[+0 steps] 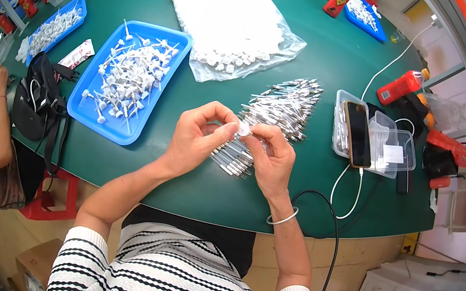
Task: The person repeatedly picks small white plastic caps and metal rods from a green table, fits the caps onto the rods, and places the assembled units into a blue tray. The process is continuous and repetitive, with other workers visible in the background performing similar tasks.
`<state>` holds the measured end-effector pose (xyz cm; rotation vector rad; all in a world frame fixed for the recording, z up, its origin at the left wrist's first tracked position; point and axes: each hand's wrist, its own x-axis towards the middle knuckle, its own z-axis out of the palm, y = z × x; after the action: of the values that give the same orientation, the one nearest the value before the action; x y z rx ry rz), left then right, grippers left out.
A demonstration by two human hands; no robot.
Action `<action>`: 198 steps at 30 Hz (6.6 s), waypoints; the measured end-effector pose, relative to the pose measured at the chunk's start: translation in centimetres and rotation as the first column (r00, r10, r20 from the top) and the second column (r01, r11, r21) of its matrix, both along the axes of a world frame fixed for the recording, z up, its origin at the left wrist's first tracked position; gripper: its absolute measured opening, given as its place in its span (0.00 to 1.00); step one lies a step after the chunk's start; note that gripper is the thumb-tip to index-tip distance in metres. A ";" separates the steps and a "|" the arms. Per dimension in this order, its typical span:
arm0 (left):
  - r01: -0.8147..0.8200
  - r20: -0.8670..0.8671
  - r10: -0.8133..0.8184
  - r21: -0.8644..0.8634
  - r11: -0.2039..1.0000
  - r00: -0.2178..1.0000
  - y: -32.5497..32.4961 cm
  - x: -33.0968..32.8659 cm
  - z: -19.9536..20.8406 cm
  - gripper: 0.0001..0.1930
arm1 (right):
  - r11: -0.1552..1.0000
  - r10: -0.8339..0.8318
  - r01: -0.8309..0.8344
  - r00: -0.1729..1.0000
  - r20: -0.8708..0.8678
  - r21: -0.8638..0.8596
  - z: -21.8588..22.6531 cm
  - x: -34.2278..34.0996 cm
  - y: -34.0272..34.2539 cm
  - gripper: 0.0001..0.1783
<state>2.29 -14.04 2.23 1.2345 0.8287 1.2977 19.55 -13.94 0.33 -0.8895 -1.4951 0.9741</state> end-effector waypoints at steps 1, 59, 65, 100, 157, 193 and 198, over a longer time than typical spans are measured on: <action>0.036 0.046 -0.034 -0.044 0.998 0.998 0.0 -0.1 0.2 0.06 | 1.000 0.012 -0.012 1.000 -0.012 -0.023 0.0 0.0 0.0 0.07; -0.021 -0.071 0.014 -0.098 0.995 0.997 0.4 -0.6 0.6 0.05 | 0.996 -0.055 0.052 0.997 0.044 0.073 -0.2 0.0 0.5 0.08; 0.018 -0.006 -0.019 -0.132 0.991 1.000 0.4 -0.6 0.3 0.07 | 1.000 -0.026 0.026 1.000 0.015 -0.001 0.0 -0.1 0.2 0.07; -0.067 -0.635 0.673 0.706 0.705 0.379 7.4 -3.2 2.8 0.05 | 0.946 -0.304 0.324 0.902 -0.305 0.014 1.5 2.7 1.8 0.10; 0.080 -0.289 -0.097 -0.068 0.994 0.952 5.0 0.2 0.0 0.04 | 0.992 -0.012 -0.052 0.871 -0.491 -0.115 0.5 1.7 1.0 0.08; 0.335 0.442 -0.110 -0.471 0.816 0.890 2.2 0.2 -1.1 0.11 | 0.997 -0.044 0.025 0.956 -0.290 -0.069 0.7 0.4 0.6 0.07; 0.366 0.455 -0.137 -0.466 0.806 0.880 2.1 0.2 -1.4 0.12 | 0.996 -0.086 0.080 0.961 -0.263 -0.034 0.6 0.0 0.3 0.07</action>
<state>2.45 -11.93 0.86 0.5675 0.6332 0.9477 19.54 -13.63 0.92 -0.7973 -1.2136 1.0075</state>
